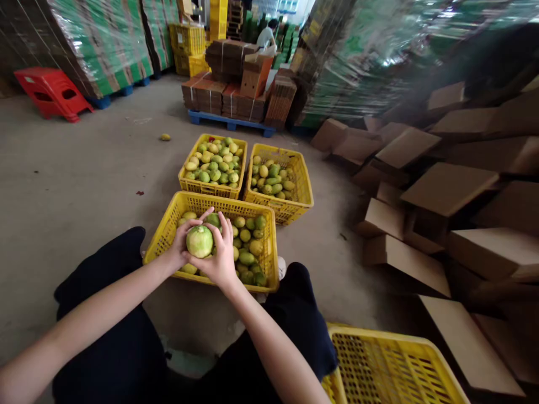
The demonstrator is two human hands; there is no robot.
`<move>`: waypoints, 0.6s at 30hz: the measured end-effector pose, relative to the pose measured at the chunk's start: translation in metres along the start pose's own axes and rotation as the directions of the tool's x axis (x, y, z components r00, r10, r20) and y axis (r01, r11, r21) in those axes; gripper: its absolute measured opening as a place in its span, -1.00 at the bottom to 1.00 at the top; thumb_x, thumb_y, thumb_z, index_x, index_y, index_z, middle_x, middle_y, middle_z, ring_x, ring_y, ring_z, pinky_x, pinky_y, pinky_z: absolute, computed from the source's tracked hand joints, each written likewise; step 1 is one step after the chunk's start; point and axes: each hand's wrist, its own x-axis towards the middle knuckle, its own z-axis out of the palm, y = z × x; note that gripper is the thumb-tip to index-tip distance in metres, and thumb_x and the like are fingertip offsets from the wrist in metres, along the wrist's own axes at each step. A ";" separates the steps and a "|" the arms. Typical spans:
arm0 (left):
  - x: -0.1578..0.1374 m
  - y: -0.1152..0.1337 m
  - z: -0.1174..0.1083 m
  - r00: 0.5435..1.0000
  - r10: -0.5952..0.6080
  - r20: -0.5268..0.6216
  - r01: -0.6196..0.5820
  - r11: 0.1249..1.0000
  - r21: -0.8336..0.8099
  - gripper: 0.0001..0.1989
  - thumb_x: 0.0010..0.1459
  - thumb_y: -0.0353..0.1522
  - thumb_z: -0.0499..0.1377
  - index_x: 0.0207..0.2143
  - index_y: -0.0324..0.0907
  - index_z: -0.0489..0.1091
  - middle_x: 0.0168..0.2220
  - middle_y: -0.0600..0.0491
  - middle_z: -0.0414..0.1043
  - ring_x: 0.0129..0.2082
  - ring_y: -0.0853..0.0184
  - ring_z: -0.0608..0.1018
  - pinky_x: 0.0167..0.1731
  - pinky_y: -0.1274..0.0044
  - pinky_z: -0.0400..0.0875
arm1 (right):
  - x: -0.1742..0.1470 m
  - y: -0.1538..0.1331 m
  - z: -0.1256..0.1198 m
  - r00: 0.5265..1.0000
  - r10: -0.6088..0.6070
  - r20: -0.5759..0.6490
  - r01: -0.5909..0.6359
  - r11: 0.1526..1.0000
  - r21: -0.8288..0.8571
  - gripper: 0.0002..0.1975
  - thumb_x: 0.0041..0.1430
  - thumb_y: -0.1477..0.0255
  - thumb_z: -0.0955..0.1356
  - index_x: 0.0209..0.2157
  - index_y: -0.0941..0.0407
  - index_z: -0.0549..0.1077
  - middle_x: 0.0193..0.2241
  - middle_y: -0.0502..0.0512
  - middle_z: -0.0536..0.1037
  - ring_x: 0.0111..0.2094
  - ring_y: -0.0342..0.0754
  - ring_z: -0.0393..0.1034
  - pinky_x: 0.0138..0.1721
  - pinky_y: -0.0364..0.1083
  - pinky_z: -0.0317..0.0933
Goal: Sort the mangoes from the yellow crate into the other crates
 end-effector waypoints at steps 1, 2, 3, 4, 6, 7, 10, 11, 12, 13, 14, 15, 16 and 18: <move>0.003 0.003 -0.001 1.000 0.015 0.011 -0.015 0.999 0.033 -0.44 -0.12 -0.44 0.17 0.02 -0.18 0.49 -0.01 -0.02 0.56 0.06 0.12 0.54 0.07 0.36 0.42 | 0.001 0.000 -0.004 0.999 -0.050 -0.011 0.050 0.998 0.035 -0.31 -0.12 0.11 0.57 0.04 0.05 0.42 0.32 0.36 0.21 0.34 0.38 0.10 0.29 0.36 0.06; 0.006 0.007 -0.001 0.999 0.022 0.032 -0.024 0.998 0.066 -0.42 -0.16 -0.48 0.16 0.02 -0.18 0.49 -0.03 -0.02 0.57 0.05 0.10 0.54 0.08 0.33 0.41 | 0.003 0.000 -0.009 0.995 -0.092 -0.026 0.094 0.993 0.076 -0.33 -0.11 0.15 0.57 0.04 0.04 0.41 0.28 0.34 0.28 0.31 0.35 0.17 0.27 0.33 0.12; 0.008 0.012 -0.001 0.998 0.026 0.063 -0.032 0.994 0.105 -0.39 -0.19 -0.51 0.16 0.02 -0.18 0.48 -0.04 -0.03 0.57 0.05 0.10 0.54 0.09 0.31 0.41 | 0.005 0.000 -0.016 0.992 -0.114 -0.049 0.119 0.986 0.114 -0.34 -0.09 0.18 0.57 0.04 0.03 0.39 0.22 0.32 0.35 0.27 0.32 0.24 0.25 0.30 0.17; 0.010 0.017 0.000 0.994 0.038 0.098 -0.053 0.987 0.153 -0.37 -0.19 -0.52 0.18 0.04 -0.17 0.46 -0.05 -0.02 0.56 0.04 0.10 0.54 0.10 0.29 0.41 | 0.007 0.000 -0.023 0.990 -0.112 -0.082 0.122 0.982 0.141 -0.35 -0.07 0.21 0.56 0.05 0.02 0.38 0.16 0.29 0.41 0.21 0.27 0.32 0.21 0.26 0.23; 0.011 0.027 0.004 0.978 0.112 0.175 -0.160 0.942 0.294 -0.34 -0.16 -0.53 0.27 0.08 -0.12 0.42 -0.02 -0.01 0.53 0.05 0.13 0.53 0.13 0.29 0.39 | 0.013 0.000 -0.039 0.983 -0.059 -0.175 0.083 0.988 0.133 -0.37 -0.03 0.25 0.54 0.07 0.01 0.35 0.05 0.21 0.47 0.08 0.18 0.42 0.12 0.19 0.32; 0.009 0.032 0.005 0.963 0.165 0.214 -0.237 0.893 0.381 -0.33 -0.15 -0.52 0.33 0.10 -0.10 0.41 0.00 -0.01 0.51 0.06 0.15 0.52 0.14 0.30 0.38 | 0.015 0.000 -0.047 0.972 -0.035 -0.233 0.057 0.994 0.091 -0.39 -0.01 0.27 0.53 0.07 0.00 0.34 0.01 0.18 0.48 0.04 0.16 0.43 0.09 0.17 0.34; 0.003 0.041 0.009 0.886 0.337 0.318 -0.463 0.658 0.594 -0.34 -0.16 -0.46 0.45 0.06 -0.06 0.43 0.07 -0.01 0.44 0.11 0.15 0.48 0.13 0.35 0.39 | 0.021 0.002 -0.064 0.929 -0.056 -0.365 0.019 0.994 -0.104 -0.45 0.02 0.34 0.51 0.06 -0.01 0.37 -0.03 0.14 0.48 0.01 0.14 0.41 0.08 0.19 0.31; 0.000 0.042 0.009 0.857 0.375 0.355 -0.515 0.584 0.627 -0.37 -0.16 -0.44 0.46 0.03 -0.06 0.45 0.08 -0.02 0.42 0.12 0.15 0.47 0.12 0.35 0.40 | 0.022 0.004 -0.067 0.923 -0.076 -0.377 0.018 0.988 -0.155 -0.46 0.02 0.35 0.50 0.06 -0.01 0.38 -0.04 0.14 0.48 0.01 0.15 0.40 0.08 0.20 0.31; -0.002 0.042 0.009 0.829 0.400 0.391 -0.557 0.524 0.645 -0.40 -0.15 -0.41 0.47 0.00 -0.06 0.46 0.09 -0.03 0.41 0.13 0.15 0.46 0.11 0.36 0.41 | 0.022 0.005 -0.068 0.924 -0.091 -0.372 0.021 0.982 -0.189 -0.48 0.02 0.36 0.49 0.05 -0.01 0.39 -0.05 0.13 0.49 0.01 0.15 0.40 0.07 0.19 0.31; -0.003 0.041 0.009 0.804 0.415 0.425 -0.591 0.475 0.652 -0.43 -0.14 -0.40 0.47 -0.01 -0.06 0.47 0.10 -0.03 0.41 0.13 0.15 0.46 0.10 0.37 0.41 | 0.022 0.006 -0.067 0.929 -0.100 -0.357 0.026 0.978 -0.207 -0.48 0.02 0.37 0.49 0.05 -0.01 0.40 -0.06 0.13 0.50 0.00 0.15 0.41 0.06 0.19 0.32; -0.004 0.040 0.009 0.784 0.423 0.454 -0.616 0.436 0.656 -0.44 -0.13 -0.38 0.47 -0.01 -0.06 0.47 0.09 -0.03 0.41 0.13 0.15 0.46 0.09 0.37 0.41 | 0.021 0.006 -0.066 0.936 -0.104 -0.337 0.031 0.976 -0.214 -0.49 0.02 0.37 0.48 0.04 -0.01 0.40 -0.06 0.13 0.51 -0.02 0.15 0.42 0.04 0.18 0.33; -0.005 0.039 0.009 0.769 0.427 0.475 -0.632 0.405 0.660 -0.45 -0.12 -0.37 0.47 -0.02 -0.07 0.47 0.08 -0.04 0.43 0.11 0.15 0.47 0.09 0.37 0.41 | 0.021 0.007 -0.063 0.942 -0.104 -0.320 0.034 0.975 -0.217 -0.50 0.03 0.36 0.48 0.04 -0.01 0.41 -0.07 0.14 0.52 -0.02 0.15 0.43 0.03 0.17 0.34; -0.005 0.039 0.008 0.761 0.429 0.486 -0.641 0.379 0.667 -0.45 -0.11 -0.37 0.47 -0.02 -0.08 0.47 0.06 -0.04 0.45 0.09 0.15 0.49 0.10 0.36 0.39 | 0.020 0.007 -0.061 0.947 -0.100 -0.306 0.032 0.975 -0.220 -0.51 0.03 0.35 0.49 0.03 0.00 0.42 -0.07 0.14 0.53 -0.03 0.15 0.43 0.02 0.17 0.34; -0.005 0.038 0.008 0.755 0.448 0.478 -0.638 0.337 0.692 -0.46 -0.12 -0.37 0.48 -0.03 -0.08 0.48 0.03 -0.04 0.48 0.07 0.15 0.49 0.13 0.33 0.35 | 0.018 0.007 -0.057 0.951 -0.072 -0.301 0.004 0.975 -0.222 -0.51 0.01 0.32 0.51 0.01 -0.01 0.44 -0.08 0.14 0.56 -0.04 0.17 0.42 0.00 0.18 0.35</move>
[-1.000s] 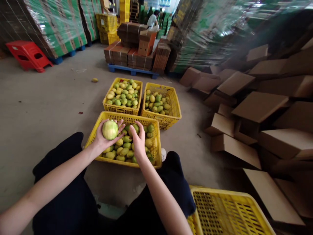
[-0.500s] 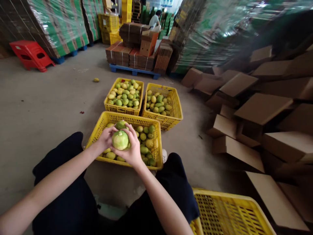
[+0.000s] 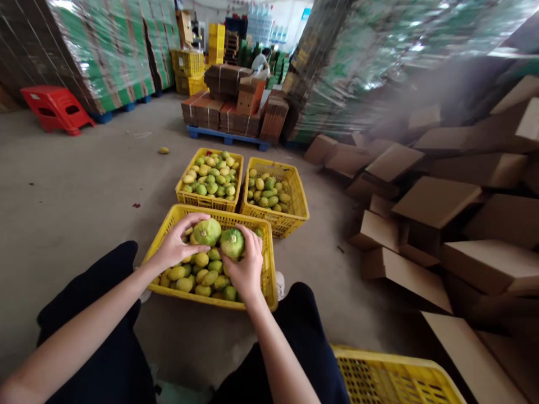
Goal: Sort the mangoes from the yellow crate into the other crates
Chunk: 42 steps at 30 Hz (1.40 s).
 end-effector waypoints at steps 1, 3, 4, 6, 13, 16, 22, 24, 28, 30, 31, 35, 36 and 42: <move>0.000 0.000 0.000 1.000 -0.008 -0.017 0.009 1.000 0.026 -0.46 -0.13 -0.37 0.49 -0.04 -0.08 0.48 0.01 -0.03 0.49 0.06 0.14 0.49 0.14 0.32 0.33 | -0.001 0.000 0.001 1.000 0.026 0.003 -0.026 1.000 0.002 -0.50 -0.01 0.29 0.52 0.00 -0.01 0.45 -0.09 0.14 0.57 -0.04 0.18 0.42 -0.01 0.19 0.35; 0.001 -0.002 -0.001 0.998 -0.045 -0.045 0.047 0.998 0.042 -0.43 -0.19 -0.36 0.51 -0.06 -0.06 0.49 -0.01 -0.02 0.50 0.01 0.15 0.50 0.11 0.32 0.34 | -0.001 0.000 0.001 0.995 0.096 0.026 -0.098 0.993 0.072 -0.44 -0.05 0.25 0.55 0.02 -0.01 0.46 -0.08 0.14 0.58 -0.04 0.19 0.43 -0.02 0.18 0.36; 0.001 -0.002 -0.001 0.996 -0.071 -0.050 0.071 0.997 0.016 -0.40 -0.21 -0.35 0.53 -0.06 -0.06 0.48 -0.02 -0.01 0.49 -0.02 0.16 0.50 0.07 0.33 0.36 | -0.001 0.001 0.001 0.990 0.136 0.042 -0.140 0.980 0.138 -0.41 -0.06 0.25 0.55 0.03 -0.01 0.45 -0.06 0.14 0.58 -0.04 0.18 0.44 -0.02 0.17 0.37; 0.001 -0.004 0.000 0.991 -0.128 -0.039 0.123 0.986 -0.109 -0.36 -0.24 -0.32 0.54 -0.05 -0.05 0.44 -0.06 0.01 0.48 -0.08 0.20 0.52 -0.02 0.37 0.40 | 0.001 0.002 -0.001 0.976 0.205 0.077 -0.218 0.937 0.272 -0.39 -0.08 0.28 0.56 0.04 0.01 0.43 -0.02 0.15 0.55 -0.04 0.15 0.46 -0.01 0.14 0.37; -0.003 0.001 0.004 0.948 -0.315 0.033 0.288 0.815 -0.503 -0.36 -0.13 -0.34 0.48 0.00 -0.04 0.31 -0.16 0.11 0.46 -0.20 0.31 0.58 -0.08 0.43 0.43 | 0.013 -0.003 -0.006 0.896 0.432 0.108 -0.417 0.730 0.542 -0.36 -0.31 0.35 0.62 -0.10 -0.01 0.47 -0.14 0.04 0.59 -0.12 0.10 0.50 -0.03 0.12 0.40; -0.002 0.006 0.004 0.934 -0.348 0.075 0.320 0.726 -0.609 -0.32 -0.16 -0.37 0.47 0.06 -0.08 0.37 -0.22 0.10 0.50 -0.19 0.29 0.59 -0.01 0.41 0.41 | 0.014 -0.006 -0.004 0.873 0.461 0.160 -0.446 0.624 0.641 -0.40 -0.33 0.32 0.63 -0.15 0.00 0.48 -0.21 0.03 0.62 -0.15 0.10 0.51 -0.09 0.09 0.42; -0.001 0.005 0.006 0.934 -0.351 0.069 0.318 0.726 -0.610 -0.29 -0.27 -0.50 0.48 0.02 -0.06 0.47 0.04 0.03 0.48 0.04 0.20 0.52 0.09 0.42 0.36 | 0.008 -0.007 -0.001 0.899 0.365 0.240 -0.428 0.622 0.655 -0.38 -0.32 0.41 0.63 -0.17 -0.01 0.40 -0.20 0.01 0.60 -0.16 0.06 0.52 -0.08 0.06 0.43; -0.001 0.003 0.007 0.941 -0.331 0.063 0.304 0.753 -0.584 -0.29 -0.30 -0.51 0.49 0.00 -0.05 0.47 0.11 0.03 0.44 0.08 0.17 0.49 0.09 0.42 0.36 | 0.006 -0.008 0.000 0.927 0.313 0.208 -0.371 0.672 0.641 -0.35 -0.32 0.43 0.63 -0.17 -0.03 0.34 -0.17 0.00 0.57 -0.13 0.04 0.51 -0.06 0.05 0.43; -0.001 -0.003 0.008 0.956 -0.291 0.042 0.269 0.806 -0.528 -0.31 -0.31 -0.53 0.49 -0.04 -0.08 0.45 0.09 0.02 0.44 0.05 0.18 0.49 0.05 0.41 0.38 | 0.003 -0.008 0.004 0.971 0.204 0.123 -0.238 0.801 0.549 -0.37 -0.24 0.40 0.61 -0.17 -0.02 0.26 -0.09 0.07 0.52 -0.04 0.05 0.48 0.03 0.08 0.38; -0.001 -0.004 0.007 0.958 -0.286 0.028 0.258 0.815 -0.519 -0.32 -0.32 -0.54 0.48 -0.06 -0.10 0.45 0.09 0.01 0.44 0.04 0.19 0.49 0.05 0.41 0.39 | 0.001 -0.008 0.006 0.978 0.174 0.118 -0.209 0.840 0.500 -0.38 -0.19 0.39 0.59 -0.13 -0.02 0.25 -0.07 0.10 0.49 -0.03 0.06 0.47 0.05 0.10 0.37; -0.001 -0.005 0.006 0.959 -0.283 0.025 0.255 0.818 -0.517 -0.32 -0.32 -0.55 0.47 -0.06 -0.10 0.45 0.09 0.00 0.43 0.04 0.18 0.49 0.06 0.40 0.38 | 0.001 -0.008 0.007 0.980 0.164 0.115 -0.200 0.854 0.480 -0.38 -0.17 0.38 0.59 -0.11 -0.02 0.25 -0.06 0.10 0.48 -0.03 0.06 0.47 0.04 0.10 0.37; -0.002 -0.003 0.004 0.962 -0.264 0.066 0.262 0.834 -0.485 -0.34 -0.24 -0.53 0.45 -0.02 -0.07 0.44 0.16 0.01 0.39 0.13 0.15 0.44 0.17 0.35 0.32 | 0.000 -0.009 0.007 0.983 0.151 0.103 -0.180 0.893 0.413 -0.35 -0.17 0.37 0.58 -0.05 -0.01 0.29 -0.07 0.10 0.47 -0.08 0.06 0.48 -0.01 0.09 0.39; -0.002 -0.001 0.004 0.961 -0.264 0.082 0.270 0.837 -0.476 -0.35 -0.21 -0.52 0.44 0.00 -0.05 0.44 0.18 0.02 0.37 0.16 0.15 0.43 0.19 0.34 0.30 | 0.000 -0.009 0.006 0.981 0.159 0.110 -0.190 0.900 0.393 -0.36 -0.17 0.36 0.58 -0.04 0.00 0.32 -0.08 0.10 0.49 -0.09 0.07 0.48 -0.02 0.09 0.39; -0.003 0.005 0.004 0.920 -0.368 0.135 0.379 0.749 -0.544 -0.37 -0.09 -0.47 0.43 0.07 -0.01 0.40 0.13 0.03 0.38 0.14 0.15 0.46 0.21 0.27 0.33 | 0.005 -0.011 0.002 0.931 0.328 0.161 -0.365 0.843 0.394 -0.46 -0.20 0.24 0.60 -0.14 0.06 0.49 -0.22 0.08 0.61 -0.20 0.09 0.51 -0.13 0.07 0.40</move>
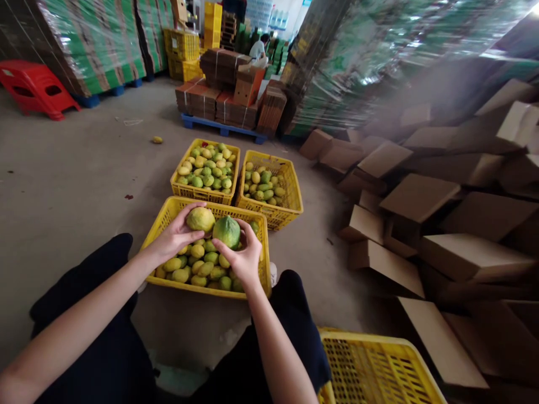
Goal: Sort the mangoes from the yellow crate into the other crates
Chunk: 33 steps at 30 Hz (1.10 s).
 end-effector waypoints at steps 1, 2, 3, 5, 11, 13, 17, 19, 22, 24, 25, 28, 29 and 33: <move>0.000 0.000 0.001 0.999 -0.044 -0.013 0.043 0.998 -0.037 -0.40 -0.05 -0.44 0.43 0.07 -0.01 0.39 0.09 0.02 0.40 0.11 0.15 0.48 0.18 0.24 0.38 | 0.001 0.000 0.000 0.999 0.040 -0.019 -0.040 0.999 0.028 -0.48 -0.20 0.21 0.59 -0.16 0.06 0.51 -0.26 0.07 0.61 -0.25 0.08 0.51 -0.17 0.06 0.40; 0.000 0.001 0.002 0.996 -0.084 -0.025 0.082 0.994 -0.074 -0.43 -0.01 -0.40 0.42 0.07 -0.02 0.38 0.07 0.01 0.40 0.08 0.15 0.51 0.14 0.22 0.43 | 0.001 0.000 0.001 0.996 0.080 -0.032 -0.078 0.996 0.050 -0.50 -0.19 0.18 0.58 -0.19 0.07 0.52 -0.31 0.05 0.61 -0.29 0.07 0.50 -0.22 0.04 0.40; 0.000 0.001 0.003 0.993 -0.116 -0.033 0.112 0.988 -0.106 -0.46 0.02 -0.37 0.41 0.06 -0.03 0.37 0.05 0.01 0.41 0.05 0.16 0.53 0.10 0.22 0.47 | 0.002 0.001 0.002 0.993 0.112 -0.041 -0.109 0.992 0.070 -0.53 -0.18 0.15 0.57 -0.23 0.08 0.54 -0.35 0.04 0.61 -0.33 0.05 0.49 -0.26 0.02 0.39; 0.002 0.000 0.004 0.988 -0.150 -0.038 0.142 0.978 -0.150 -0.49 0.05 -0.34 0.41 0.04 -0.05 0.35 0.04 0.00 0.42 -0.02 0.20 0.57 0.02 0.27 0.53 | 0.003 0.002 0.003 0.988 0.149 -0.050 -0.143 0.984 0.102 -0.56 -0.15 0.11 0.55 -0.28 0.09 0.56 -0.40 0.03 0.60 -0.36 0.04 0.47 -0.29 0.00 0.37; 0.009 -0.010 -0.002 0.978 -0.203 -0.041 0.191 0.962 -0.193 -0.49 -0.03 -0.17 0.46 -0.14 -0.13 0.31 -0.28 0.06 0.53 -0.47 0.39 0.60 -0.44 0.57 0.49 | 0.007 0.007 0.007 0.966 0.252 -0.060 -0.225 0.932 0.284 -0.58 -0.13 0.11 0.54 -0.30 0.10 0.54 -0.35 0.05 0.63 -0.26 0.08 0.51 -0.19 0.01 0.39; 0.012 -0.013 -0.006 0.977 -0.206 -0.050 0.193 0.962 -0.191 -0.49 -0.04 -0.08 0.44 -0.19 -0.15 0.33 -0.35 0.06 0.53 -0.55 0.43 0.54 -0.54 0.61 0.40 | 0.011 0.008 0.006 0.946 0.323 -0.013 -0.295 0.879 0.375 -0.56 -0.12 0.07 0.52 -0.31 0.10 0.52 -0.37 0.07 0.63 -0.27 0.09 0.53 -0.24 0.01 0.40; 0.017 -0.014 -0.011 0.972 -0.230 -0.052 0.214 0.953 -0.213 -0.49 0.06 0.05 0.32 -0.21 -0.20 0.44 -0.32 -0.02 0.57 -0.49 0.43 0.52 -0.57 0.63 0.33 | 0.016 0.009 0.004 0.914 0.373 0.162 -0.404 0.796 0.451 -0.56 -0.06 -0.02 0.46 -0.32 0.05 0.48 -0.37 0.09 0.64 -0.30 0.12 0.55 -0.35 0.04 0.44; 0.018 -0.012 -0.011 0.966 -0.254 -0.053 0.232 0.935 -0.267 -0.52 0.08 0.01 0.33 -0.21 -0.22 0.48 -0.29 -0.04 0.57 -0.47 0.44 0.51 -0.57 0.63 0.34 | 0.017 0.008 0.003 0.903 0.379 0.201 -0.428 0.765 0.481 -0.58 -0.08 0.02 0.47 -0.30 0.02 0.49 -0.31 0.09 0.66 -0.26 0.13 0.56 -0.29 0.08 0.48; 0.017 -0.006 -0.010 0.952 -0.302 -0.055 0.257 0.881 -0.397 -0.58 0.08 -0.11 0.38 -0.16 -0.25 0.50 -0.21 -0.08 0.56 -0.39 0.42 0.53 -0.48 0.63 0.46 | 0.017 0.006 0.002 0.896 0.390 0.214 -0.441 0.720 0.536 -0.62 -0.16 0.14 0.53 -0.28 0.00 0.52 -0.22 0.06 0.66 -0.14 0.16 0.56 -0.12 0.15 0.48; 0.016 -0.002 -0.010 0.947 -0.313 -0.072 0.241 0.841 -0.485 -0.65 0.10 -0.21 0.37 -0.15 -0.26 0.50 -0.17 -0.08 0.55 -0.33 0.42 0.56 -0.41 0.67 0.51 | 0.016 0.006 0.002 0.896 0.374 0.240 -0.443 0.714 0.542 -0.63 -0.17 0.15 0.53 -0.30 -0.02 0.52 -0.21 0.05 0.67 -0.08 0.17 0.54 -0.05 0.18 0.46; 0.015 0.000 -0.010 0.946 -0.313 -0.087 0.225 0.825 -0.519 -0.71 0.12 -0.27 0.36 -0.16 -0.26 0.50 -0.16 -0.07 0.54 -0.31 0.44 0.56 -0.39 0.70 0.52 | 0.016 0.006 0.001 0.893 0.369 0.258 -0.450 0.711 0.540 -0.63 -0.16 0.14 0.52 -0.30 -0.02 0.52 -0.21 0.05 0.67 -0.08 0.18 0.54 -0.03 0.19 0.45; 0.015 0.004 -0.011 0.950 -0.290 -0.117 0.184 0.819 -0.543 -0.82 0.12 -0.41 0.32 -0.20 -0.25 0.49 -0.13 -0.04 0.53 -0.29 0.47 0.56 -0.37 0.75 0.51 | 0.015 0.007 0.001 0.863 0.392 0.318 -0.504 0.684 0.528 -0.58 -0.14 0.06 0.50 -0.27 -0.01 0.52 -0.25 0.09 0.67 -0.16 0.20 0.57 -0.10 0.21 0.46; 0.014 0.004 -0.012 0.956 -0.273 -0.112 0.176 0.833 -0.525 -0.80 0.11 -0.43 0.31 -0.18 -0.24 0.49 -0.13 -0.04 0.53 -0.28 0.46 0.57 -0.36 0.74 0.52 | 0.015 0.007 0.000 0.853 0.402 0.332 -0.521 0.676 0.521 -0.57 -0.12 0.04 0.49 -0.25 0.00 0.52 -0.26 0.11 0.67 -0.18 0.21 0.57 -0.15 0.20 0.46; 0.012 0.002 -0.010 0.983 -0.174 -0.053 0.140 0.909 -0.393 -0.57 -0.03 -0.40 0.36 -0.05 -0.15 0.46 -0.10 -0.02 0.54 -0.16 0.29 0.60 -0.32 0.59 0.53 | 0.015 0.008 0.001 0.826 0.434 0.359 -0.563 0.659 0.499 -0.52 0.01 -0.06 0.39 -0.27 0.07 0.52 -0.34 0.17 0.65 -0.29 0.19 0.56 -0.34 0.10 0.43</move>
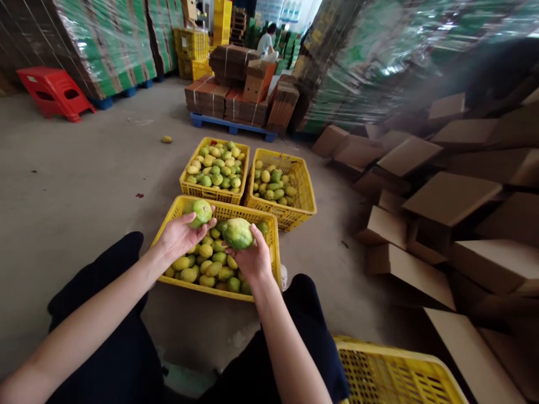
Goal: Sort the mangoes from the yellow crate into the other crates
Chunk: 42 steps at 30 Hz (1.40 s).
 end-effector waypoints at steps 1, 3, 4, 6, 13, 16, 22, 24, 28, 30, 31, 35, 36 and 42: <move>-0.001 -0.001 0.002 0.999 0.013 0.029 -0.014 0.999 0.031 -0.50 -0.08 -0.39 0.38 -0.03 -0.13 0.45 -0.08 -0.02 0.54 -0.13 0.26 0.59 -0.31 0.56 0.53 | 0.000 0.000 0.000 1.000 0.001 -0.008 -0.001 1.000 0.009 -0.51 0.03 -0.09 0.37 -0.30 0.07 0.52 -0.38 0.17 0.64 -0.34 0.16 0.55 -0.38 0.08 0.41; -0.003 -0.004 0.006 0.996 0.032 0.087 -0.039 0.996 0.080 -0.42 -0.17 -0.36 0.41 -0.01 -0.11 0.44 -0.04 -0.03 0.54 -0.07 0.21 0.57 -0.25 0.49 0.52 | 0.002 0.000 0.001 0.999 -0.020 -0.028 0.021 1.000 0.019 -0.49 0.04 -0.11 0.36 -0.34 0.07 0.50 -0.42 0.14 0.63 -0.42 0.11 0.52 -0.46 0.03 0.38; -0.005 -0.005 0.008 0.993 0.040 0.110 -0.051 0.994 0.099 -0.41 -0.20 -0.36 0.42 -0.03 -0.10 0.44 -0.03 -0.03 0.53 -0.04 0.19 0.56 -0.20 0.46 0.51 | 0.002 0.000 0.001 0.999 -0.037 -0.034 0.037 0.999 0.013 -0.49 0.03 -0.12 0.36 -0.35 0.06 0.50 -0.42 0.13 0.63 -0.45 0.09 0.50 -0.48 0.02 0.36; -0.007 -0.005 0.011 0.989 0.057 0.135 -0.075 0.989 0.130 -0.42 -0.22 -0.38 0.44 -0.06 -0.08 0.43 -0.05 0.01 0.54 -0.01 0.20 0.55 -0.10 0.44 0.48 | 0.003 -0.001 0.001 0.997 -0.063 -0.033 0.063 0.998 -0.012 -0.49 0.01 -0.14 0.37 -0.34 0.05 0.50 -0.39 0.12 0.64 -0.45 0.08 0.50 -0.50 0.01 0.36; -0.013 0.002 0.009 0.961 -0.024 0.274 -0.047 0.967 0.250 -0.46 -0.22 -0.34 0.50 -0.19 -0.11 0.34 -0.07 -0.01 0.51 -0.14 0.13 0.63 -0.27 0.42 0.53 | -0.001 -0.002 0.000 0.999 -0.050 -0.005 0.050 0.997 0.058 -0.49 -0.01 -0.10 0.42 -0.24 0.03 0.54 -0.31 0.10 0.66 -0.44 0.03 0.51 -0.58 -0.09 0.33; -0.016 0.002 0.009 0.946 -0.073 0.315 -0.002 0.973 0.229 -0.47 -0.18 -0.31 0.48 -0.16 -0.11 0.33 -0.06 -0.01 0.49 -0.21 0.16 0.66 -0.26 0.42 0.55 | -0.002 -0.002 0.001 0.998 -0.064 -0.015 0.064 0.996 0.061 -0.53 -0.02 -0.04 0.45 -0.21 0.01 0.54 -0.28 0.08 0.66 -0.43 0.01 0.51 -0.56 -0.08 0.37; -0.014 -0.001 0.010 0.944 -0.045 0.328 -0.042 0.966 0.255 -0.54 -0.16 -0.40 0.46 -0.19 -0.13 0.37 -0.18 0.06 0.50 -0.28 0.27 0.65 -0.26 0.49 0.54 | -0.008 -0.004 0.006 0.995 -0.079 0.057 0.081 0.996 -0.026 -0.54 -0.11 0.00 0.48 -0.25 0.02 0.52 -0.36 0.08 0.61 -0.47 0.04 0.47 -0.48 0.02 0.42; -0.014 -0.002 0.010 0.943 -0.066 0.327 -0.031 0.959 0.281 -0.58 -0.15 -0.41 0.43 -0.20 -0.14 0.40 -0.22 0.07 0.52 -0.33 0.29 0.65 -0.32 0.52 0.54 | -0.010 -0.004 0.009 0.993 -0.099 0.065 0.103 0.993 -0.064 -0.56 -0.15 0.06 0.51 -0.27 0.02 0.50 -0.38 0.06 0.58 -0.46 0.02 0.45 -0.46 0.02 0.42; -0.012 -0.004 0.008 0.951 -0.068 0.302 -0.004 0.973 0.232 -0.65 -0.08 -0.29 0.35 -0.21 -0.15 0.42 -0.35 0.09 0.54 -0.50 0.31 0.61 -0.53 0.57 0.47 | -0.011 0.001 0.015 0.992 -0.116 0.042 0.117 0.993 -0.022 -0.58 -0.22 0.18 0.58 -0.33 0.04 0.46 -0.42 -0.03 0.52 -0.47 -0.08 0.39 -0.47 -0.10 0.36; -0.010 -0.004 0.007 0.958 -0.049 0.283 -0.009 0.980 0.200 -0.65 -0.06 -0.21 0.33 -0.22 -0.16 0.42 -0.38 0.08 0.54 -0.57 0.32 0.59 -0.61 0.58 0.42 | -0.010 0.002 0.017 0.994 -0.100 0.046 0.100 0.995 0.014 -0.58 -0.21 0.18 0.59 -0.35 0.05 0.46 -0.43 -0.04 0.52 -0.48 -0.10 0.38 -0.48 -0.12 0.35; -0.009 -0.004 0.007 0.961 -0.043 0.272 -0.009 0.982 0.188 -0.64 -0.04 -0.18 0.32 -0.22 -0.16 0.42 -0.39 0.07 0.55 -0.60 0.32 0.57 -0.64 0.59 0.39 | -0.009 0.003 0.017 0.994 -0.096 0.046 0.095 0.995 0.028 -0.59 -0.21 0.19 0.59 -0.36 0.05 0.46 -0.43 -0.04 0.52 -0.48 -0.10 0.38 -0.49 -0.12 0.35; -0.004 -0.003 0.007 0.978 -0.059 0.200 0.029 0.989 0.146 -0.64 0.03 -0.10 0.25 -0.28 -0.20 0.43 -0.43 0.04 0.54 -0.64 0.32 0.54 -0.72 0.59 0.33 | -0.009 0.002 0.019 0.994 -0.091 0.060 0.088 0.995 0.045 -0.60 -0.20 0.20 0.59 -0.37 0.06 0.45 -0.44 -0.04 0.51 -0.48 -0.09 0.39 -0.48 -0.10 0.35; -0.003 -0.003 0.008 0.983 -0.072 0.170 0.047 0.988 0.144 -0.65 0.06 -0.10 0.23 -0.30 -0.21 0.44 -0.43 0.03 0.54 -0.63 0.31 0.55 -0.72 0.58 0.34 | -0.009 0.001 0.019 0.994 -0.091 0.064 0.088 0.995 0.045 -0.60 -0.20 0.20 0.59 -0.36 0.06 0.45 -0.44 -0.04 0.51 -0.48 -0.08 0.39 -0.48 -0.09 0.35; 0.001 -0.005 0.011 0.989 -0.129 -0.075 0.137 0.983 0.122 -0.65 0.24 -0.12 0.16 -0.21 -0.22 0.51 -0.44 0.02 0.53 -0.46 0.31 0.61 -0.61 0.61 0.47 | -0.009 0.002 0.020 0.993 -0.106 -0.052 0.107 0.994 0.010 -0.51 -0.26 0.30 0.61 -0.25 0.05 0.45 -0.38 -0.06 0.55 -0.37 -0.06 0.44 -0.39 -0.11 0.36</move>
